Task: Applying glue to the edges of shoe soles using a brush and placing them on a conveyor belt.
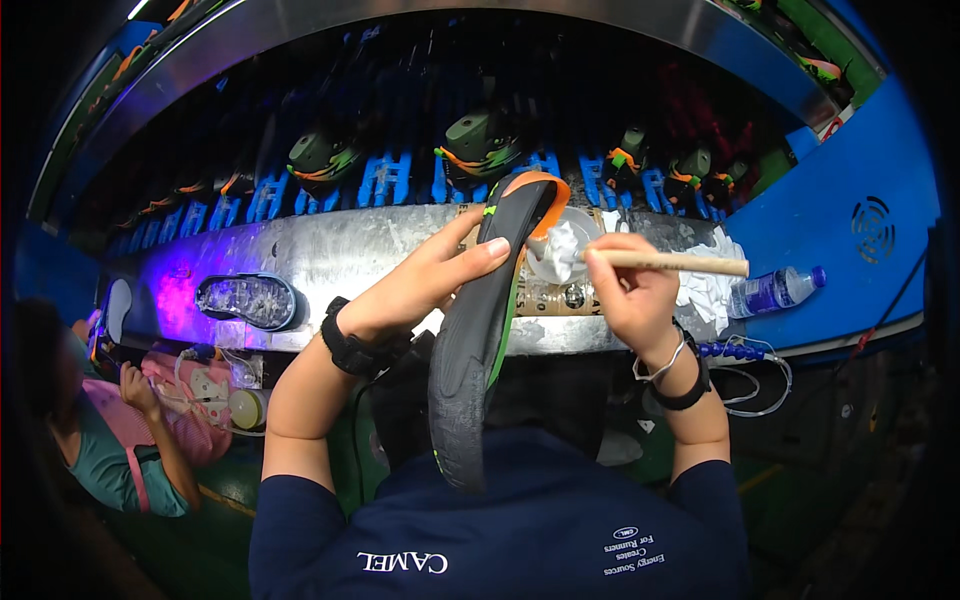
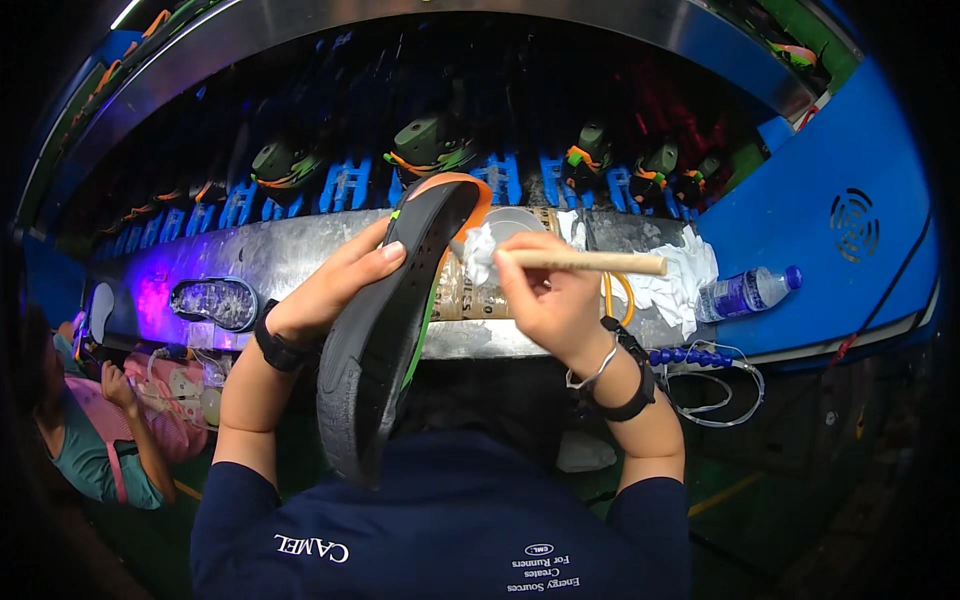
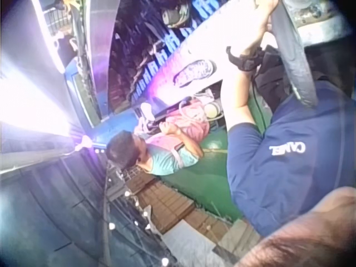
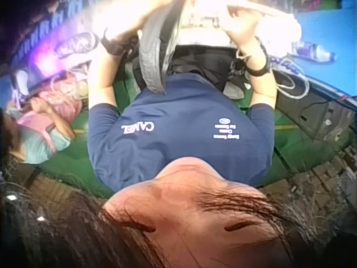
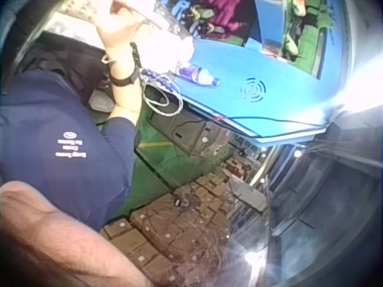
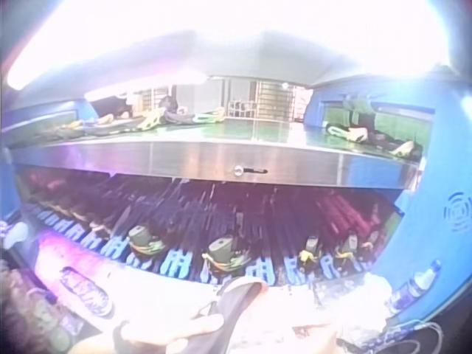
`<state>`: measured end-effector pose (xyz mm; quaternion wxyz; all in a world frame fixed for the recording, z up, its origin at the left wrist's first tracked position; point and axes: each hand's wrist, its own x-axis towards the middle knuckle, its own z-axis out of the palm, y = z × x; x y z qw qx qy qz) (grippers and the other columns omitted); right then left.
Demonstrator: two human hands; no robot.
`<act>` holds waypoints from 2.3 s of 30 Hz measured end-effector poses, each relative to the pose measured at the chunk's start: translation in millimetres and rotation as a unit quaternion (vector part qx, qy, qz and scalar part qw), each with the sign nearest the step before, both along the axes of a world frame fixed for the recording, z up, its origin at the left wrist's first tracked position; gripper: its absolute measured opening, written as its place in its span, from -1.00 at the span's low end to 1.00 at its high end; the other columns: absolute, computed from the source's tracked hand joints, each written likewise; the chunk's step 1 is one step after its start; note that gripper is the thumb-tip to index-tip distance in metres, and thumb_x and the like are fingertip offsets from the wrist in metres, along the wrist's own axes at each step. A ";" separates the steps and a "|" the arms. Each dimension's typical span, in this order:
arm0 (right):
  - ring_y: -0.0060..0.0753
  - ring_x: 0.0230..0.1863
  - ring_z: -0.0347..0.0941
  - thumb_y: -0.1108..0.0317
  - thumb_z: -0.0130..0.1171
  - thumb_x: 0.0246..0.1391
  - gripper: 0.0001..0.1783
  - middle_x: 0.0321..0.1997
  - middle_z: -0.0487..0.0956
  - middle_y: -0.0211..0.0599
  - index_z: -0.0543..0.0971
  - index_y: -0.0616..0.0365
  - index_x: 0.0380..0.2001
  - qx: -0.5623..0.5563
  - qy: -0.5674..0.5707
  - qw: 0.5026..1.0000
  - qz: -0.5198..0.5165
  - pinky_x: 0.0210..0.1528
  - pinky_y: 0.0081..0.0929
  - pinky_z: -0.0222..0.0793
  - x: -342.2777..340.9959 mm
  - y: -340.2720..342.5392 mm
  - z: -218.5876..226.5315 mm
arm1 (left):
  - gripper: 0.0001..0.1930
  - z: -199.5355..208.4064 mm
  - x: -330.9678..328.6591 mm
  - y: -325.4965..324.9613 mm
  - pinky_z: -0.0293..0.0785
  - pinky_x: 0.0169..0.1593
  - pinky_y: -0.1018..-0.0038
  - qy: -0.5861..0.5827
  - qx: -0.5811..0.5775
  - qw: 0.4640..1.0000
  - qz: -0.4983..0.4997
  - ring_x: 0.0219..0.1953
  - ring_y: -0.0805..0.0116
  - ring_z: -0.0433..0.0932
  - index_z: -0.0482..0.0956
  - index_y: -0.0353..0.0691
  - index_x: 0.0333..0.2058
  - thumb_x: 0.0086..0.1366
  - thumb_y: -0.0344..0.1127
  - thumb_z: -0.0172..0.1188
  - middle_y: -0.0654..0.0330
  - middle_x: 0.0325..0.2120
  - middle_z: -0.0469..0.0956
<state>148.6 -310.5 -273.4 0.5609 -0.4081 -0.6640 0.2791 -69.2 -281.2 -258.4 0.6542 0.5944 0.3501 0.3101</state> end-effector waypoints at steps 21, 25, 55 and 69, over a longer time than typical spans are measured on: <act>-0.66 -0.62 0.34 0.61 0.09 -0.20 -0.92 -0.54 0.47 -0.37 0.48 0.23 -0.55 0.024 -0.099 0.994 0.048 -0.64 -0.74 0.19 -10.3 -11.1 16.2 | -0.31 -5.8 -8.2 5.5 0.37 -0.54 0.60 0.038 0.023 0.999 -0.022 -0.42 0.51 0.45 0.06 -0.29 0.08 0.12 0.07 -0.01 0.14 -0.39 0.43; -0.39 -0.55 0.42 0.58 0.10 -0.25 -0.94 -0.53 0.48 -0.34 0.47 0.21 -0.60 0.107 -0.188 0.960 0.175 -0.54 -0.58 0.30 -13.7 -20.9 26.5 | -0.31 -6.4 -10.6 7.2 0.39 -0.51 0.59 0.044 0.005 0.999 -0.028 -0.40 0.47 0.45 0.06 -0.29 0.08 0.12 0.07 0.00 0.13 -0.37 0.42; -0.42 -0.56 0.37 0.60 0.09 -0.18 -0.82 -0.53 0.46 -0.15 0.46 0.33 -0.39 0.183 -0.024 0.977 -0.108 -0.50 -0.63 0.27 62.0 -18.3 36.9 | -0.49 64.8 9.0 17.2 0.32 -0.17 0.59 -0.101 -0.134 0.985 0.027 -0.24 0.51 0.38 0.25 -0.25 -0.04 0.09 -0.08 0.01 0.22 -0.24 0.39; -0.63 -0.75 0.22 0.42 -0.04 0.02 -0.84 -0.61 0.37 -0.33 0.39 0.29 -0.33 0.111 0.404 0.897 -0.141 -0.73 -0.76 0.14 128.2 -34.9 13.9 | -0.31 226.6 104.8 211.4 0.35 -0.21 0.46 0.178 0.365 0.887 0.217 -0.26 0.41 0.41 0.39 -0.36 -0.18 -0.12 0.14 0.24 0.14 -0.34 0.44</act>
